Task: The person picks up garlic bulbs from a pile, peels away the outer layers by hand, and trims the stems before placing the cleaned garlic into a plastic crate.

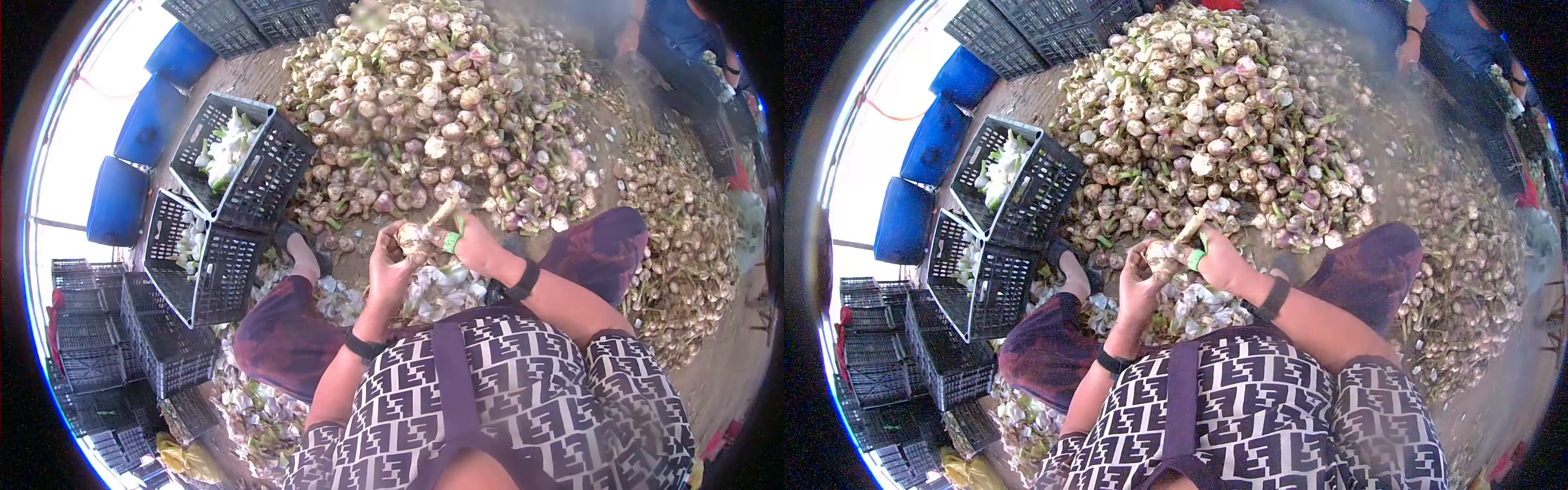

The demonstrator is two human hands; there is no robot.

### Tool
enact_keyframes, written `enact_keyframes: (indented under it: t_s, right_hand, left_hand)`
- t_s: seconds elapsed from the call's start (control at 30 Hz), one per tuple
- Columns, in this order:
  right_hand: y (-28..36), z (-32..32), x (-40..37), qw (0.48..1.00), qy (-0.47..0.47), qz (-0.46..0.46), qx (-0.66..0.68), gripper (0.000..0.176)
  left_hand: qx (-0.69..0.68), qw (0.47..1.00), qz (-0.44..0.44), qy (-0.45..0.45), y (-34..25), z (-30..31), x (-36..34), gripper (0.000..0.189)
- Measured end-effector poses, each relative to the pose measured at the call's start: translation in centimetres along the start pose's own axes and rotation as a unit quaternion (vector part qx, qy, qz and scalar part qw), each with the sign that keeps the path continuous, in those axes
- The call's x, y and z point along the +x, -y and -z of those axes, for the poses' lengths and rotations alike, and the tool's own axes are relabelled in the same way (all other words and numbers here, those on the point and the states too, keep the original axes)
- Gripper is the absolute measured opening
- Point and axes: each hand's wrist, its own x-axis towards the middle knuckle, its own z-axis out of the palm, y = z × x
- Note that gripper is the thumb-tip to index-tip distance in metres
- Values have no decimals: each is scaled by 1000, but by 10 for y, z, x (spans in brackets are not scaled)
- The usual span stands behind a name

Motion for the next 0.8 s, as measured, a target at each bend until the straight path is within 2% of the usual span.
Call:
enact_keyframes:
  t_s: [0.07, 0.2, 0.23, 0.33, 0.4, 0.47, 0.5, 0.57, 0.6, 0.67, 0.73, 0.8]
  right_hand:
    - [1, 6, 1, 998, 25, 51, -25, 24]
    - [9, 15, 0, 974, 18, 155, -167, 26]
    - [8, 18, 2, 968, 21, 163, -189, 27]
    - [11, 23, 6, 940, 5, 216, -265, 30]
    - [10, 26, 5, 908, -19, 263, -325, 30]
    - [12, 22, -1, 911, -48, 256, -321, 30]
    - [12, 18, -5, 912, -63, 252, -319, 30]
    - [11, 13, -7, 960, -77, 135, -233, 30]
    - [11, 11, -8, 976, -83, 76, -188, 30]
    - [6, 10, -7, 969, -94, 117, -198, 28]
    - [8, 10, -7, 959, -70, 155, -225, 30]
    - [9, 12, -4, 905, -81, 242, -339, 37]
  left_hand:
    - [-51, 998, 27, -8, 1, 2, 1, 48]
    - [-184, 975, 121, 17, -4, 4, -2, 41]
    - [-159, 980, 120, 8, 1, 3, 0, 45]
    - [-298, 921, 194, 157, 4, 9, 8, 52]
    - [-334, 899, 249, 136, 8, 8, 11, 58]
    - [-378, 865, 313, 108, 13, 13, 15, 59]
    - [-348, 890, 287, 72, 6, 5, 13, 57]
    - [-285, 930, 234, 0, -11, -18, 7, 55]
    - [-264, 945, 195, 10, -8, -20, 6, 53]
    - [-219, 969, 114, 29, 4, -16, 5, 52]
    - [-293, 946, 137, -1, 13, -10, 8, 47]
    - [-351, 924, 151, -4, 17, -8, 11, 48]
